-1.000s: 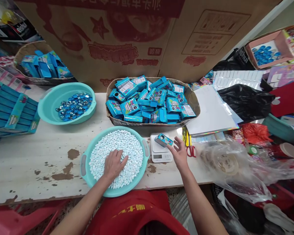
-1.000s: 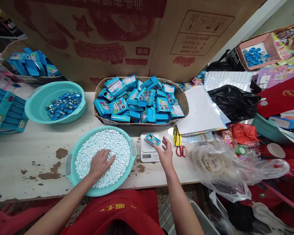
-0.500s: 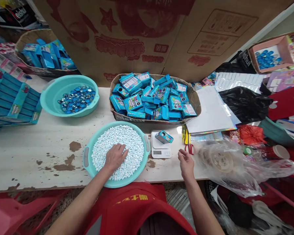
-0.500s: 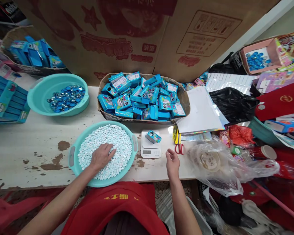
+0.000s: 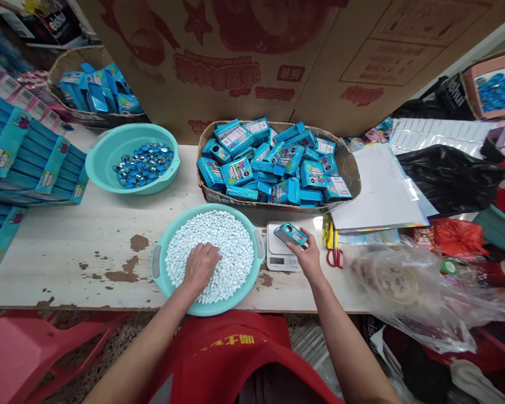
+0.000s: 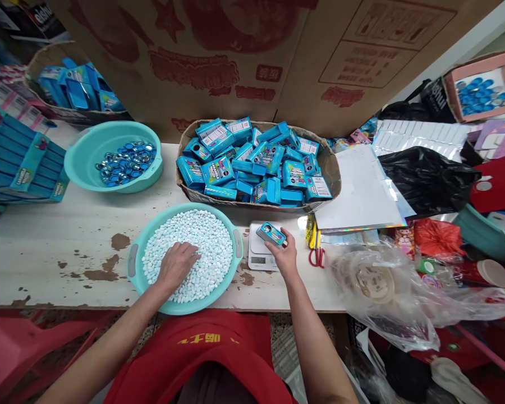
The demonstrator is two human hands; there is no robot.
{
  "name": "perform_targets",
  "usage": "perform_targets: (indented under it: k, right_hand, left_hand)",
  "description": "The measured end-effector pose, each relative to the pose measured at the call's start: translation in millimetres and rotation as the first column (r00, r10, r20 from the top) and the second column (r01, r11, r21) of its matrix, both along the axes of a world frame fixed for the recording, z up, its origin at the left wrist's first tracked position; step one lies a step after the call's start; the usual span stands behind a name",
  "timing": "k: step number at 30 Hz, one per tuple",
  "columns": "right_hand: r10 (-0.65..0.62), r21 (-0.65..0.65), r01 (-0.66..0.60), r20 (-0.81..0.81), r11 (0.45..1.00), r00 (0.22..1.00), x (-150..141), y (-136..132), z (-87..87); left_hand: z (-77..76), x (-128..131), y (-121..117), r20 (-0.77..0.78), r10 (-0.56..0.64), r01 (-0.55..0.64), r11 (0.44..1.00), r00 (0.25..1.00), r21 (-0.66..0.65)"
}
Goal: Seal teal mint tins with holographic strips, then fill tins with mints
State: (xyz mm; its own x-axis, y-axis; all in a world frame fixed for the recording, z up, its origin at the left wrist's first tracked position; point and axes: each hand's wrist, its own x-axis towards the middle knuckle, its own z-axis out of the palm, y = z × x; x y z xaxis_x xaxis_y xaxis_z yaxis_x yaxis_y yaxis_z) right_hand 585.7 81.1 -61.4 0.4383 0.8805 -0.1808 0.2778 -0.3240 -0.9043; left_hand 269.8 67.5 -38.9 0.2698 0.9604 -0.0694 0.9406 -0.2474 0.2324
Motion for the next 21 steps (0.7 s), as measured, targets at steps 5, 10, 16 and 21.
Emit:
perform_targets:
  k: [5, 10, 16, 21]
  right_hand:
    - [-0.041, -0.004, 0.041, 0.008, 0.999, 0.999, -1, 10, -2.8]
    - [-0.075, 0.042, 0.074, 0.022, 0.996, 0.997, -4, 3, 15.9]
    - [0.112, 0.119, -0.13, 0.145, 0.984, 0.983, -38, -26, 80.5]
    - [0.354, 0.154, -0.372, 0.131, 0.915, 0.926, -79, -40, 108.2]
  left_hand:
    - [8.8, 0, 8, 0.027, 0.007, -0.003, 0.994, 1.0, -0.114]
    - [15.4, -13, 18, 0.414, 0.393, -0.271, 0.907, 0.821, -0.323]
    - [66.7, 0, 27, 0.684, 0.598, -0.114, 0.781, 0.418, -0.614]
    - [124.4, 36, 25, 0.717, 0.027, 0.159, 0.969, 0.696, -0.191]
